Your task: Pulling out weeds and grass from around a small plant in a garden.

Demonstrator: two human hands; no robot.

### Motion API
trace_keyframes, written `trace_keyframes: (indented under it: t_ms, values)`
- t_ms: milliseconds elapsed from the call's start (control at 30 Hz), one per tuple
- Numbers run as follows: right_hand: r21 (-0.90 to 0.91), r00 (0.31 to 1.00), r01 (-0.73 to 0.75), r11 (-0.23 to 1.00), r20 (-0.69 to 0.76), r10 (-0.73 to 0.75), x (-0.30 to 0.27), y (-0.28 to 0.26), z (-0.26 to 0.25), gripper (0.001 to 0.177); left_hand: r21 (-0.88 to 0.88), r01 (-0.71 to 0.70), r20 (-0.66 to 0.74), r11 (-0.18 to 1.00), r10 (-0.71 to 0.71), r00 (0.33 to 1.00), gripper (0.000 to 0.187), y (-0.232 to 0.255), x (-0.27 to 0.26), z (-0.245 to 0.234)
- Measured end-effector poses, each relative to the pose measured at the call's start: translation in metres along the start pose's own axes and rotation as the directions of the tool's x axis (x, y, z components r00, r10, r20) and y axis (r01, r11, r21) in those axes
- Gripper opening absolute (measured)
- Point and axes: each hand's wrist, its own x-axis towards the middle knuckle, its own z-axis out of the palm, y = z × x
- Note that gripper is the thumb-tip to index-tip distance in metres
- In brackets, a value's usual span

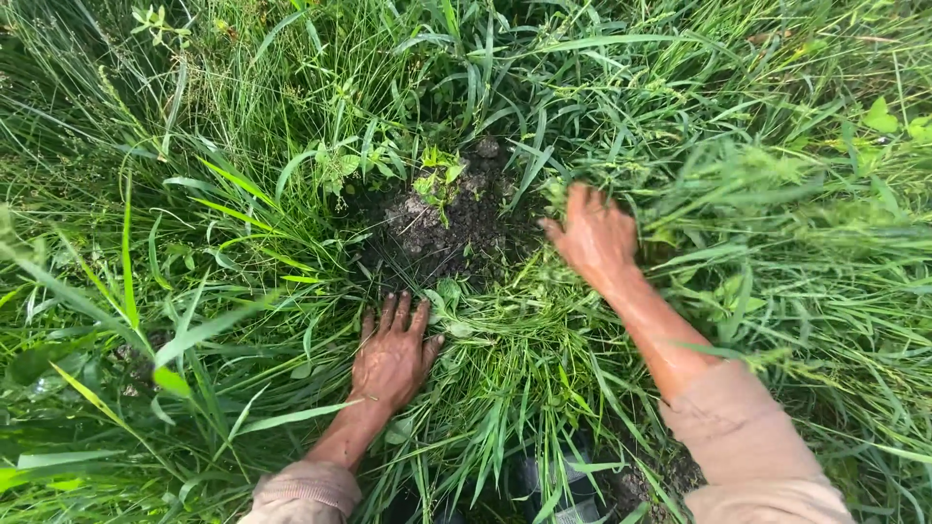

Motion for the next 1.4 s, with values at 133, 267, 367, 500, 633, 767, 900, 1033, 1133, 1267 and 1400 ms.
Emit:
trace_keyframes:
  t_ms: [133,267,367,500,633,767,900,1033,1133,1267,1400]
  values:
    - [0.451,0.995,-0.079,0.889,0.083,0.046,0.039,-0.066,-0.008,0.054,-0.004,-0.034,-0.089,0.999,0.033,0.995,0.069,-0.001,-0.003,0.003]
    - [0.739,0.956,-0.262,0.62,0.11,0.273,0.051,-0.068,0.041,0.028,0.006,-0.057,-0.137,0.998,0.057,0.989,0.068,-0.007,0.0,0.003]
    - [0.727,0.911,-0.206,0.655,-0.101,0.399,0.05,0.024,0.108,0.023,-0.003,-0.068,-0.153,0.998,0.066,0.986,0.068,-0.008,-0.004,0.012]
    - [0.453,0.942,-0.333,0.827,0.187,0.277,0.035,0.017,-0.008,0.025,-0.055,-0.07,-0.193,0.996,0.058,0.979,0.066,-0.003,-0.004,0.002]
    - [-0.012,0.947,0.32,0.947,-0.009,-0.32,0.039,-0.032,-0.013,0.047,0.001,-0.028,-0.119,1.0,0.028,0.993,0.066,-0.001,0.002,0.009]
    - [-0.179,0.797,0.576,0.798,-0.094,-0.597,0.103,-0.045,0.038,0.054,0.023,-0.037,-0.102,0.999,0.039,0.994,0.067,-0.003,0.003,0.01]
    - [-0.328,0.912,0.405,0.853,0.084,-0.401,0.137,0.004,0.049,0.056,0.031,-0.035,-0.097,0.999,0.037,0.995,0.067,-0.003,0.003,0.002]
    - [-0.262,0.877,0.12,0.958,0.48,0.021,0.092,-0.003,-0.08,0.075,0.022,-0.034,-0.07,0.999,0.035,0.997,0.066,-0.001,0.004,0.01]
    - [-0.284,0.861,0.162,0.945,0.509,0.005,0.091,0.026,-0.03,0.044,0.023,-0.033,-0.117,0.999,0.035,0.993,0.068,-0.004,0.013,0.006]
    - [-0.209,0.852,0.398,0.893,-0.276,-0.444,0.051,0.001,-0.02,0.046,0.005,-0.019,-0.084,1.0,0.02,0.996,0.065,0.002,-0.005,0.006]
    - [0.535,0.98,0.194,0.823,-0.147,-0.135,0.016,-0.03,0.008,0.044,0.072,-0.048,-0.126,0.996,0.057,0.99,0.067,-0.002,0.009,0.005]
